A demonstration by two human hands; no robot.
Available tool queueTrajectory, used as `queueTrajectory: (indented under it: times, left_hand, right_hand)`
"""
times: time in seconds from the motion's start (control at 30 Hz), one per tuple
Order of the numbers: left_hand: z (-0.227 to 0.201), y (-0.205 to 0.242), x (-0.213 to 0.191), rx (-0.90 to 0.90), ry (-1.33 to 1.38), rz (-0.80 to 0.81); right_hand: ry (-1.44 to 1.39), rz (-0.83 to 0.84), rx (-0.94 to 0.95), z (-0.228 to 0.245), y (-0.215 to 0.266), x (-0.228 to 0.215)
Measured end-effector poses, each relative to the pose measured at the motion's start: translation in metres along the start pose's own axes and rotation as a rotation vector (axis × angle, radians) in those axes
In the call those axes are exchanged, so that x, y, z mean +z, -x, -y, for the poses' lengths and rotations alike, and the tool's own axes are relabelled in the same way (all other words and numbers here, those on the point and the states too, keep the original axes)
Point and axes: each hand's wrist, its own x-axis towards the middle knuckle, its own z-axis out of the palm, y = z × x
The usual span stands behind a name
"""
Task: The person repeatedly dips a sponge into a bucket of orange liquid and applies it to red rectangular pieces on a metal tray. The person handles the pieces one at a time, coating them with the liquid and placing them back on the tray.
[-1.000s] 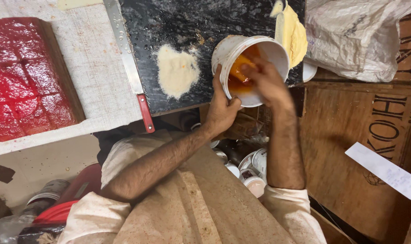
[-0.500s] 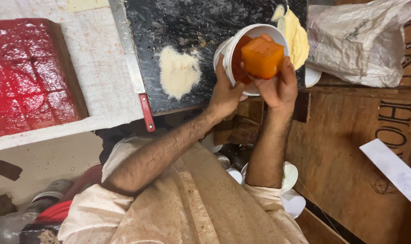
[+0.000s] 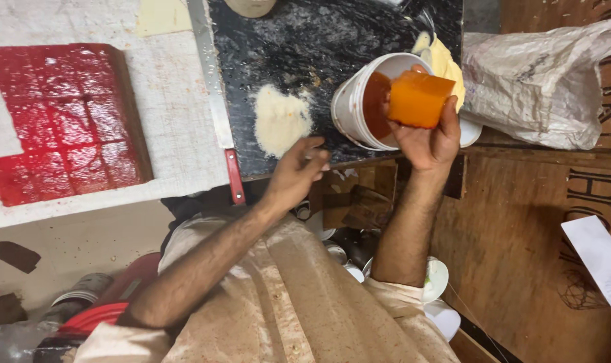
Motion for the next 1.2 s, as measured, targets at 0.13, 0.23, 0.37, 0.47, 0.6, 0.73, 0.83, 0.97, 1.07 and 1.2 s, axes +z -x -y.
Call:
queueTrajectory:
  times: [0.13, 0.23, 0.37, 0.47, 0.6, 0.73, 0.83, 0.97, 1.07, 1.2]
  left_hand:
    - [-0.001, 0.022, -0.03, 0.087, 0.031, -0.057]
    - [-0.011, 0.034, -0.046, 0.12, 0.018, -0.085]
    - [-0.024, 0.051, -0.071, 0.087, -0.039, -0.076]
    - [-0.027, 0.062, -0.086, 0.085, -0.02, -0.111]
    - [-0.028, 0.072, -0.103, 0.105, 0.025, -0.12]
    - [-0.032, 0.082, -0.119, 0.042, -0.024, -0.119]
    - [-0.033, 0.087, -0.13, 0.051, 0.018, -0.148]
    - [-0.035, 0.091, -0.139, 0.057, 0.061, -0.136]
    - [-0.037, 0.099, -0.148, 0.12, 0.014, -0.121]
    - [-0.042, 0.108, -0.16, 0.137, -0.099, -0.194]
  right_hand:
    - [-0.083, -0.082, 0.09, 0.001, -0.004, 0.003]
    - [-0.24, -0.142, 0.042, -0.003, -0.012, 0.006]
    - [-0.283, -0.352, 0.126, -0.007, -0.012, 0.004]
    - [-0.364, -0.362, 0.027, -0.009, -0.017, -0.001]
    - [-0.324, -0.449, 0.057, -0.015, -0.022, 0.005]
    - [-0.383, -0.601, -0.096, -0.007, -0.018, 0.049]
    - [-0.089, -0.319, -0.229, -0.024, -0.016, 0.09]
    - [1.334, -0.587, -0.256, -0.126, -0.075, 0.115]
    - [1.844, -0.448, -0.577, -0.219, -0.109, 0.103]
    - [1.295, -0.545, -0.368, -0.232, -0.126, 0.065]
